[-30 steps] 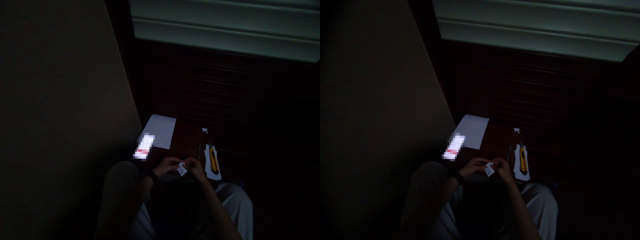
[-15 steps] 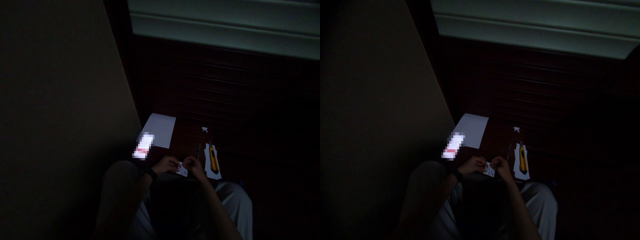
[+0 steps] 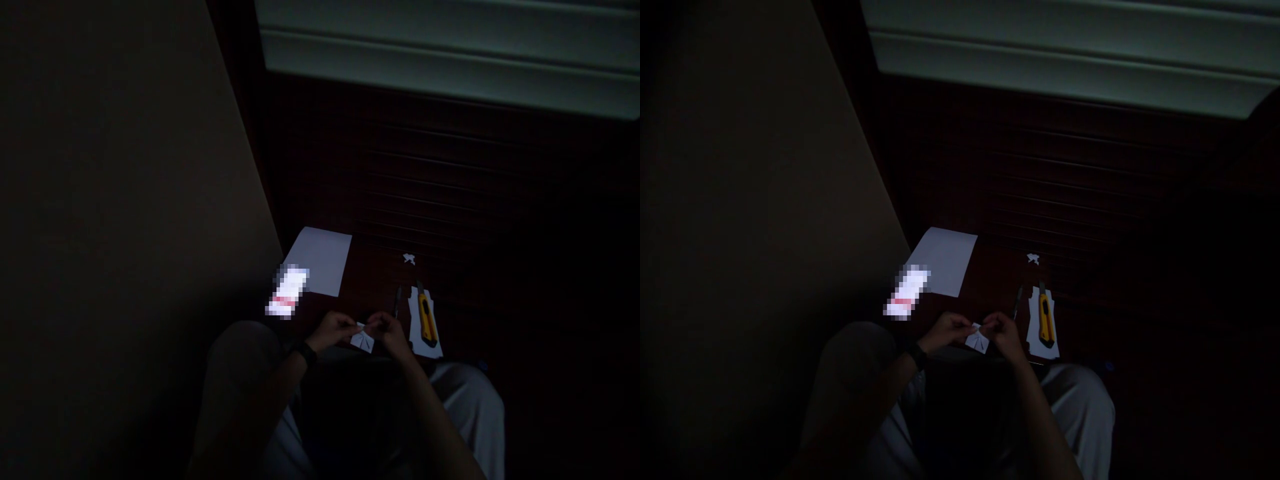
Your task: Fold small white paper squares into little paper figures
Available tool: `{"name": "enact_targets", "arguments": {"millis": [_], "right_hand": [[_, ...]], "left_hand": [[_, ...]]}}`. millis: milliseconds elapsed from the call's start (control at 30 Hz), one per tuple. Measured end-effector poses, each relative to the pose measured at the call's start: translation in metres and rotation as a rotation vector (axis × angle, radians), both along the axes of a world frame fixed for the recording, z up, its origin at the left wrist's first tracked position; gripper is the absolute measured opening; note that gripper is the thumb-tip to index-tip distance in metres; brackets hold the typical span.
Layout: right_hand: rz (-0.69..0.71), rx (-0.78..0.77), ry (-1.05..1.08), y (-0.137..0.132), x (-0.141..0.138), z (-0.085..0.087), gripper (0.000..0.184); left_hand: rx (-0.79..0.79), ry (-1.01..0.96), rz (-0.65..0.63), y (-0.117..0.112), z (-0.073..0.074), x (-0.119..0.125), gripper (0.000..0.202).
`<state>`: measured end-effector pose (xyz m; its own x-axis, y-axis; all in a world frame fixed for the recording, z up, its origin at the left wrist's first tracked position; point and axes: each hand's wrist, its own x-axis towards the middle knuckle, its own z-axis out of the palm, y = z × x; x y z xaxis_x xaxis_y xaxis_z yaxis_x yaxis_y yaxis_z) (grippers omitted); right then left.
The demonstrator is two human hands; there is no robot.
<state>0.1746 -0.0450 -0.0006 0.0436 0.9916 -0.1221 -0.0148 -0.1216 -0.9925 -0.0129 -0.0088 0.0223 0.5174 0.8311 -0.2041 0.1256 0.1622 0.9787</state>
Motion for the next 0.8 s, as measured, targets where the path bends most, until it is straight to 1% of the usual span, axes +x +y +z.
{"name": "enact_targets", "arguments": {"millis": [67,233,533,800], "right_hand": [[0.002,0.003,-0.004,0.0004,0.0001,-0.0008,0.023],[0.009,0.021,-0.021,0.0008,-0.0004,-0.0015,0.025],[0.001,0.022,0.004,-0.0004,-0.0015,0.0003,0.026],[0.006,0.023,-0.004,0.0002,-0.0023,-0.0026,0.025]], "left_hand": [[-0.002,-0.017,0.029,-0.0003,-0.001,0.0008,0.034],[-0.028,-0.044,0.038,-0.0003,0.0004,0.0003,0.029],[-0.054,-0.108,-0.009,-0.0017,0.0056,-0.0051,0.026],[-0.052,-0.103,0.02,-0.0007,-0.0016,-0.0033,0.03]]}}
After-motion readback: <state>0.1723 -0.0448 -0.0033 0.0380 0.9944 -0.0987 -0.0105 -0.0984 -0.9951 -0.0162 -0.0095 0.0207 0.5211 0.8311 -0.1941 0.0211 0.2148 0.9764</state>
